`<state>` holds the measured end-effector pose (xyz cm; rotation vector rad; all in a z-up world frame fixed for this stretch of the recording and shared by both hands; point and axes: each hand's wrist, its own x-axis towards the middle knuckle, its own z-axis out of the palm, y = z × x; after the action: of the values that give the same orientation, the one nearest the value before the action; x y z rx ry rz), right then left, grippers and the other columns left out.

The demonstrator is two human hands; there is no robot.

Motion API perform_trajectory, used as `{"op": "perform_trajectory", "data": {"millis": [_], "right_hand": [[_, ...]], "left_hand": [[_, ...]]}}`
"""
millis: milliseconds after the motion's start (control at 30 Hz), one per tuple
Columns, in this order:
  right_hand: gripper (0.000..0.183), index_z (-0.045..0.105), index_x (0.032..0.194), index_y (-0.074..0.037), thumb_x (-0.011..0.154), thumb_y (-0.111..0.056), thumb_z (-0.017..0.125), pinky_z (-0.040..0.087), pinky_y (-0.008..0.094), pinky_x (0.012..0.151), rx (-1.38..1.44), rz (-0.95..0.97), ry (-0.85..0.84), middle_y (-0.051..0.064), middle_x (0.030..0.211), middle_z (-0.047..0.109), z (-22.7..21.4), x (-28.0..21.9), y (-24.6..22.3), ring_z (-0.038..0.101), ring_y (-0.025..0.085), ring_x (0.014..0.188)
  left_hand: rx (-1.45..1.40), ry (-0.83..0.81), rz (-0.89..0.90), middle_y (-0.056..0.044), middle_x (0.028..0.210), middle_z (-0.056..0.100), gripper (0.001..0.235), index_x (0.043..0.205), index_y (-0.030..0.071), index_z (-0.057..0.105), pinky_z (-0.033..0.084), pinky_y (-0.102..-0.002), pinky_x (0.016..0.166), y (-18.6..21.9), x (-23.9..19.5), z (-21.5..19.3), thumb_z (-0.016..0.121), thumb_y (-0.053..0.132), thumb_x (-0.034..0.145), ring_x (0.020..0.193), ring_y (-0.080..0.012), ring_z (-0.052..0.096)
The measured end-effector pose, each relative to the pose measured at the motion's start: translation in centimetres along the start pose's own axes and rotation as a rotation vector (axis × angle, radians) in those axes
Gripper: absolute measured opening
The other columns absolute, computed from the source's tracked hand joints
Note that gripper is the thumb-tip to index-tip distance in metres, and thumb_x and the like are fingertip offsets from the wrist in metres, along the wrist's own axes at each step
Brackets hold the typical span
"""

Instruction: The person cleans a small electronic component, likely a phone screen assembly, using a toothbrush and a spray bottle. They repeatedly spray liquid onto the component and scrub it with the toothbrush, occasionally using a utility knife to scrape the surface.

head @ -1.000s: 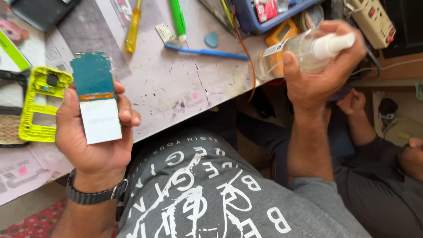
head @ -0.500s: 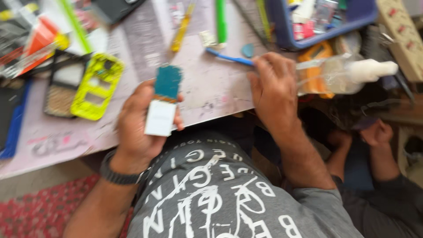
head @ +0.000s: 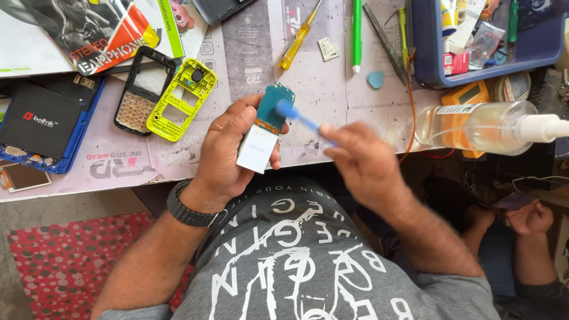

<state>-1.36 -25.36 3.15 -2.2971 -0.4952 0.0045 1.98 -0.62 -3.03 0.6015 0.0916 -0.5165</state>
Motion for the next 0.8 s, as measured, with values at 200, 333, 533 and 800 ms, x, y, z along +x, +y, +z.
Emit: {"op": "perform_trajectory", "data": {"millis": [200,333,533,800], "right_hand": [[0.04,0.064,0.135,-0.009,0.099,0.007,0.067,0.056,0.033,0.071,-0.019,-0.087,0.042,0.013,0.099,0.067,0.79,0.69,-0.57,0.069,0.024,0.082],[0.038,0.067,0.131,-0.008,0.095,0.007,0.07,0.053,0.034,0.066,-0.024,-0.097,0.021,0.013,0.094,0.067,0.89,0.71,-0.57,0.067,0.024,0.078],[0.039,0.068,0.13,-0.008,0.095,0.008,0.07,0.054,0.032,0.067,0.012,-0.086,-0.004,0.011,0.095,0.067,0.39,0.83,-0.17,0.068,0.022,0.078],[0.038,0.066,0.132,-0.008,0.097,0.007,0.07,0.054,0.029,0.067,0.05,-0.09,0.015,0.011,0.096,0.067,0.7,0.65,0.05,0.067,0.019,0.079]], "left_hand": [[0.0,0.068,-0.018,-0.019,0.104,0.07,0.043,0.14,-0.004,0.053,0.059,-0.038,0.061,-0.32,0.14,0.18,0.049,0.026,0.11,0.069,-0.0199,0.068],[0.012,0.054,0.009,-0.019,0.103,0.071,0.042,0.14,-0.004,0.053,0.059,-0.038,0.061,-0.38,0.26,0.27,0.047,0.026,0.112,0.069,-0.0201,0.068],[0.007,0.072,0.002,-0.017,0.102,0.071,0.043,0.141,-0.006,0.054,0.061,-0.039,0.063,0.12,0.26,0.26,0.049,0.024,0.111,0.071,-0.0212,0.07],[-0.006,0.028,-0.015,-0.019,0.104,0.071,0.043,0.14,-0.006,0.054,0.062,-0.04,0.064,0.04,0.57,0.76,0.049,0.026,0.112,0.072,-0.0218,0.07]]}}
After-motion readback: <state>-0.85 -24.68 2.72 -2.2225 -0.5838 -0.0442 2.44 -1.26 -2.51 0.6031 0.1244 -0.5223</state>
